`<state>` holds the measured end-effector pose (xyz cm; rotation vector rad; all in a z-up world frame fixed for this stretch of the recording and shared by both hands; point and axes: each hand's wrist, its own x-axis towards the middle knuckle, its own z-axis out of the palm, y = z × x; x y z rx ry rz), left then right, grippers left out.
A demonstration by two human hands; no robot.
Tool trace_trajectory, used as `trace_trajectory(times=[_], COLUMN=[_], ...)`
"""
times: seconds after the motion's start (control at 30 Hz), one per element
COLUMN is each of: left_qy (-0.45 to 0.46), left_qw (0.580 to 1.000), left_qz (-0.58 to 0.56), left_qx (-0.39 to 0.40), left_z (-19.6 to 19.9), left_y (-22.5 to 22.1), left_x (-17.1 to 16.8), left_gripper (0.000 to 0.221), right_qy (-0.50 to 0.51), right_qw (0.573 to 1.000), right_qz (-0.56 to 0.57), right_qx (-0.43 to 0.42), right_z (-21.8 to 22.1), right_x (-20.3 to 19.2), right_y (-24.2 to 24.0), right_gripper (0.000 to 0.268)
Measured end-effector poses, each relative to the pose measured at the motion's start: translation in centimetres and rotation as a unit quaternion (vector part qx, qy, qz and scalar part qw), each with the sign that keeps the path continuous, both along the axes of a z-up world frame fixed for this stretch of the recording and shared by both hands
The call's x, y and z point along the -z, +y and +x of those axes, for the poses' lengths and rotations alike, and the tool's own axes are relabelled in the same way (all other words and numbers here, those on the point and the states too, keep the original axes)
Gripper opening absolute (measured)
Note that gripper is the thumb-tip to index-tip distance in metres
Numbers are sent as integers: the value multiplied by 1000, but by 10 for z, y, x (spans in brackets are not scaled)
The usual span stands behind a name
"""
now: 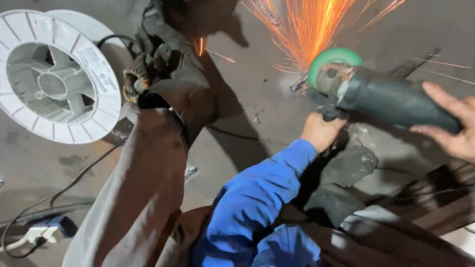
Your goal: Grinding metal surfaces with an angle grinder and performing spot welding on a production floor.
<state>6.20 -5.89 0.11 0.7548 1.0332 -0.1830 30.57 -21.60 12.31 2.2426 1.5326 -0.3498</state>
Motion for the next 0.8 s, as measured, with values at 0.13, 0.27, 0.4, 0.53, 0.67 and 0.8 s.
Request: trace_trajectory(times=[0.13, 0.27, 0.4, 0.53, 0.67, 0.8], left_qy=[42, 102, 148, 122, 131, 120], left_qw=[995, 975, 981, 964, 964, 954], left_qz=[57, 195, 105, 197, 205, 223], left_qx=[67, 33, 74, 130, 110, 162], left_z=[14, -18, -15, -15, -27, -20], left_y=[-10, -54, -51, -32, -32, -37], left_x=[-1, 16, -9, 6, 9, 8], left_gripper=[34, 30, 31, 42, 36, 43], right_qy=[163, -61, 71, 65, 31, 74], right_qw=[973, 993, 994, 992, 979, 990], right_qz=[117, -101, -24, 4, -171, -13], right_qx=[116, -15, 81, 112, 109, 118], right_z=[-1, -13, -17, -34, -38, -28], right_x=[-18, -6, 0, -6, -21, 3], right_y=[8, -2, -38, -27, 10, -38], right_gripper=[89, 92, 91, 93, 96, 93])
